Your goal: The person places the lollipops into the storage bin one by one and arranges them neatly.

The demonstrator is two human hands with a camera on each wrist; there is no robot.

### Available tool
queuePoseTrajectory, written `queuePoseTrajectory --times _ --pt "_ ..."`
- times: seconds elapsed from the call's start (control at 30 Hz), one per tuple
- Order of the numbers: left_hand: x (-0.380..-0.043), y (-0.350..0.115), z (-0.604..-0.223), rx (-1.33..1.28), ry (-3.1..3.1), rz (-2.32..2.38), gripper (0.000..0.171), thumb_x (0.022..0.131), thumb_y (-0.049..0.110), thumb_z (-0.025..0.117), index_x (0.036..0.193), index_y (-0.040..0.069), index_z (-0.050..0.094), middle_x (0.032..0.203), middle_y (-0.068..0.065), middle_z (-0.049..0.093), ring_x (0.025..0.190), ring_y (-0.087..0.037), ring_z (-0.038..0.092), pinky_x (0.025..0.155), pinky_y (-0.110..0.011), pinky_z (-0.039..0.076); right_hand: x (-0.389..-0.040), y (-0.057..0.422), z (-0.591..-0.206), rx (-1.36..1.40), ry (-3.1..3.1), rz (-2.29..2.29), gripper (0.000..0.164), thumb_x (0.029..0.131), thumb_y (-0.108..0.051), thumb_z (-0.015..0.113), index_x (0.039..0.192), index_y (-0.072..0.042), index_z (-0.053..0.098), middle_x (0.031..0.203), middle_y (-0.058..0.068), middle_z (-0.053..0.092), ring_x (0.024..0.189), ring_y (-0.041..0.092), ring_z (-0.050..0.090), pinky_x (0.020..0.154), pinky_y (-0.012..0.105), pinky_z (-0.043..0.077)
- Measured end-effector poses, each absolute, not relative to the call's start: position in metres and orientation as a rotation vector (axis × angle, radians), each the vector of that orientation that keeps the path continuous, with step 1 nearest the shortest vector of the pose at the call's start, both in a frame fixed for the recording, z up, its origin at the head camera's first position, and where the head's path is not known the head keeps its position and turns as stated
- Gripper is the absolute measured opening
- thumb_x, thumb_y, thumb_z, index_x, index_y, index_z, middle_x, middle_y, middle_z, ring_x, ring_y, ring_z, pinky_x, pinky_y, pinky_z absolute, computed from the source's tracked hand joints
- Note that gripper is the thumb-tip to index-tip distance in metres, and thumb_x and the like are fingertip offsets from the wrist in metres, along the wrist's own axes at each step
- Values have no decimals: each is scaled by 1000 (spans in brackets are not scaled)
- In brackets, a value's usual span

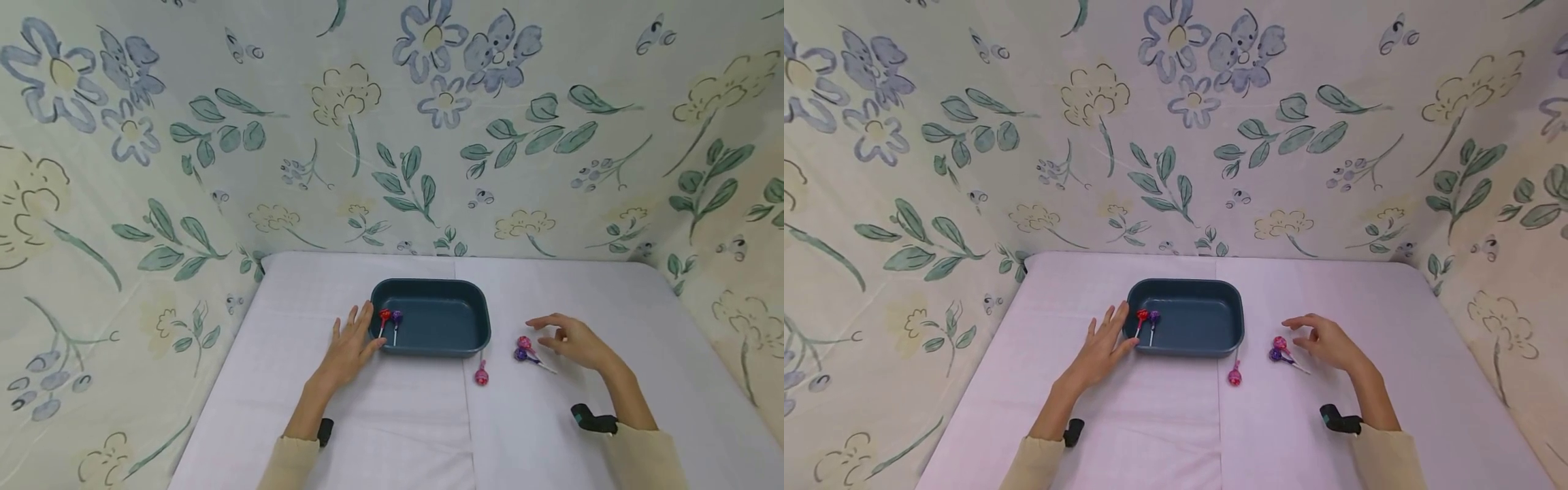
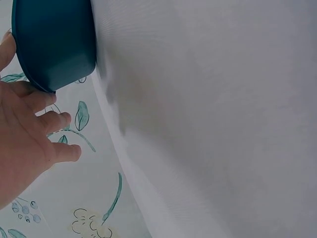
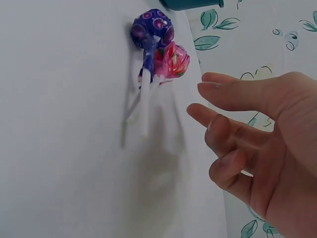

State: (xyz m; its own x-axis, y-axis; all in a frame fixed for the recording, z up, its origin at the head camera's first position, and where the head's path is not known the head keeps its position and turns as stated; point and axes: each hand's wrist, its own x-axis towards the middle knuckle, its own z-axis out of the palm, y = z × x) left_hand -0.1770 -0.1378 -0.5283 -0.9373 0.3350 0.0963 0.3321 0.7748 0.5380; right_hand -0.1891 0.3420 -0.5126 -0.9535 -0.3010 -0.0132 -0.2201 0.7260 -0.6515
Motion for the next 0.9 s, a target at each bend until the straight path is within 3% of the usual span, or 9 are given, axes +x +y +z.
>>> queuePoseTrajectory --times 0.43,0.9 --pt "-176 -137 -527 541 2946 876 82 107 49 51 167 9 12 175 -7 16 162 -39 13 126 -70 6 -190 344 -529 -422 2721 -1079 37 93 1 70 130 -4 69 121 19 71 83 12 56 65 20 48" --pt "-176 -138 -526 545 2953 883 82 106 49 51 167 8 13 175 -8 17 162 -39 14 126 -71 7 -194 335 -528 -395 2671 -1064 31 93 -8 75 124 -8 73 116 15 71 80 13 55 63 21 46"
